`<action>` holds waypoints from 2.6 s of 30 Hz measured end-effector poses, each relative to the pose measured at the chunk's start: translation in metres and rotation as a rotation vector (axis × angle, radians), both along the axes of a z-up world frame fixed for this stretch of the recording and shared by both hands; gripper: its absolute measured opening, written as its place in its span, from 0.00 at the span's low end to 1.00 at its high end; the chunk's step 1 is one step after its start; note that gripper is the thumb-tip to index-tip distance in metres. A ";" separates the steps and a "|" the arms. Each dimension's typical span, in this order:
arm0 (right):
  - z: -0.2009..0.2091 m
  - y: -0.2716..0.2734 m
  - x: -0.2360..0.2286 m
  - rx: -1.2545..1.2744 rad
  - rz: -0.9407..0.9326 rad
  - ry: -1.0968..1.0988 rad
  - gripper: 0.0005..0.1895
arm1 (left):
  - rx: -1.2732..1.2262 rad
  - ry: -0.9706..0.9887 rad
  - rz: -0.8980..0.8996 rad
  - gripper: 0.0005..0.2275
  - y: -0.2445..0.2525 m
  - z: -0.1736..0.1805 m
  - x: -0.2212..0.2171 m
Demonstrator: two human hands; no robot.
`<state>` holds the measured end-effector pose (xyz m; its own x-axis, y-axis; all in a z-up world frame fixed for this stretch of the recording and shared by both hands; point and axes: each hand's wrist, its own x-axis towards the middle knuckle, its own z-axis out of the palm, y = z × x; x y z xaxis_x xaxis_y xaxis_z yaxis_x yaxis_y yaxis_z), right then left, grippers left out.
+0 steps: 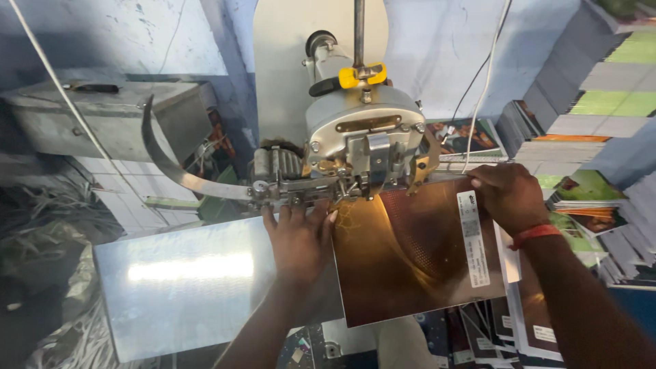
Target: The person repeatedly picks up booklets, places them into a binding machine, and removes them after processing. The person handles two different booklet designs and stacks the finished items on a nearby surface.
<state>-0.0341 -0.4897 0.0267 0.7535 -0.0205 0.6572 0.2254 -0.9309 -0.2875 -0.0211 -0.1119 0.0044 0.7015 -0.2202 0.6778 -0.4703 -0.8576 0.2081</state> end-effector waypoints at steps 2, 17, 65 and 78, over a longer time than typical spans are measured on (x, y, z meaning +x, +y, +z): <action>0.000 -0.005 0.000 -0.032 0.004 -0.011 0.07 | 0.008 0.010 0.014 0.14 -0.005 0.002 -0.001; 0.000 0.043 0.006 -0.219 0.329 0.026 0.10 | 0.085 -0.017 0.033 0.14 -0.005 -0.007 0.000; -0.162 -0.251 -0.164 0.383 -0.650 0.118 0.24 | 0.255 -0.216 0.180 0.16 -0.006 -0.051 0.011; -0.022 0.103 -0.043 0.039 0.096 -0.130 0.23 | 0.163 -0.150 0.023 0.22 0.001 -0.053 0.026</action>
<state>-0.0770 -0.3868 0.0049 0.6620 0.0205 0.7492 0.3507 -0.8919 -0.2856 0.0046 -0.1105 -0.0481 0.6016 -0.3203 0.7318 -0.4651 -0.8852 -0.0050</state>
